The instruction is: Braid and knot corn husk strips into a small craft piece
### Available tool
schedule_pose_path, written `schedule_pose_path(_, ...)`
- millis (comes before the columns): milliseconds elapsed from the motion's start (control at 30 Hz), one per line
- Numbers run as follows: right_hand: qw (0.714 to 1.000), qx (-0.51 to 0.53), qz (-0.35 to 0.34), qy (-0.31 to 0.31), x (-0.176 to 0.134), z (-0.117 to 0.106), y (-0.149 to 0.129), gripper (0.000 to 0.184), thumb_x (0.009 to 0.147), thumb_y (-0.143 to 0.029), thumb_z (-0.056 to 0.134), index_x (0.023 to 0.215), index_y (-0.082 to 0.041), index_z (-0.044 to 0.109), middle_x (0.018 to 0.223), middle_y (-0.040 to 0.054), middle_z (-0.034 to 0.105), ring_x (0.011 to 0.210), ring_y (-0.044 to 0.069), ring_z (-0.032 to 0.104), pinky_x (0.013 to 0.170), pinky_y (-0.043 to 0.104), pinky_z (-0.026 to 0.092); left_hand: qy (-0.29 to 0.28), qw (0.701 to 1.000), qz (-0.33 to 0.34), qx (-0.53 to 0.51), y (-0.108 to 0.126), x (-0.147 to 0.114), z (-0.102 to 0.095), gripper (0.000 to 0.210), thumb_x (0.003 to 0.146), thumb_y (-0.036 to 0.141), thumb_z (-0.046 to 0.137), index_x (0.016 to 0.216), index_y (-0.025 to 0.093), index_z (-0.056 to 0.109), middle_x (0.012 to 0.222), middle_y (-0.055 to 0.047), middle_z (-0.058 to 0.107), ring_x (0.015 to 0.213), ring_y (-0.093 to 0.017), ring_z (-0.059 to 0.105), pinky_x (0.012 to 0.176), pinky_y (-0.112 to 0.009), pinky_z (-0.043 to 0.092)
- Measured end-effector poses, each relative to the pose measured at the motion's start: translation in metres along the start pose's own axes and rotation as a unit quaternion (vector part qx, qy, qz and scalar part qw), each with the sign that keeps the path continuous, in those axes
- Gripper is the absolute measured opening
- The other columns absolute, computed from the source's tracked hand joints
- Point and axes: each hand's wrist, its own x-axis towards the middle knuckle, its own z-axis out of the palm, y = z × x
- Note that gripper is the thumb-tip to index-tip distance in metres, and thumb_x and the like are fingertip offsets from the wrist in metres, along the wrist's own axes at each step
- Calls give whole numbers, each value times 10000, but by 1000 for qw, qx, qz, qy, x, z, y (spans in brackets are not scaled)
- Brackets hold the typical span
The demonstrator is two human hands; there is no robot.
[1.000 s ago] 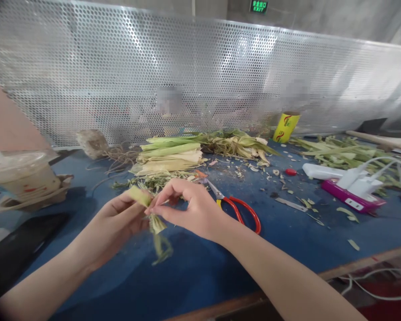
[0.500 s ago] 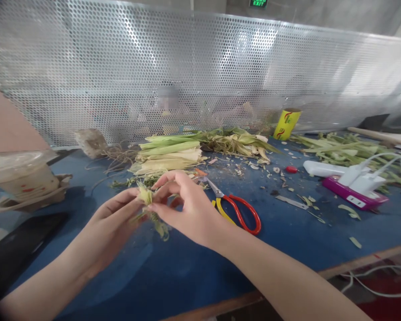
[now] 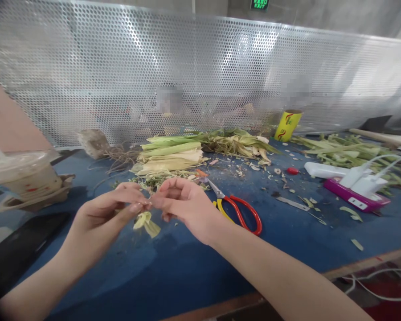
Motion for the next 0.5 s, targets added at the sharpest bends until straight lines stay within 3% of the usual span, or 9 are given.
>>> schedule_pose_path(133, 999, -32, 41, -10, -2, -1, -4, 254, 634, -190, 743, 733, -152, 512, 597, -51, 565, 504, 47, 495, 463, 174, 399, 5, 995, 72, 67, 3, 1, -1, 257, 681, 107, 664, 802, 327, 718, 652, 36, 666, 695, -151, 501, 799, -317, 378)
schedule_pose_path(300, 982, -164, 37, -85, -7, -9, -15, 277, 718, -155, 665, 909, -182, 467, 709, -30, 611, 542, 66, 545, 532, 214, 457, 1, 998, -64, 28, 10, 0, 2, 608, 656, 173, 708, 1199, 366, 512, 583, 39, 646, 739, -179, 502, 843, -346, 361)
schedule_pose_path(433, 960, -246, 41, -127, -11, -13, -23, 281, 754, -134, 614, 964, -190, 436, 760, -19, 599, 567, 78, 569, 588, 248, 490, -59, 997, -27, 50, 8, 1, 0, 271, 655, 182, 699, 866, 351, 714, 618, 7, 676, 725, -197, 485, 827, -376, 352)
schedule_pose_path(500, 954, -269, 33, -130, -12, -12, -25, 249, 770, -121, 587, 951, -196, 433, 771, -17, 597, 597, 82, 579, 625, 257, 497, -64, 996, -12, 62, 6, 2, -1, 182, 659, 178, 691, 726, 340, 736, 593, 4, 683, 668, -194, 472, 827, -395, 340)
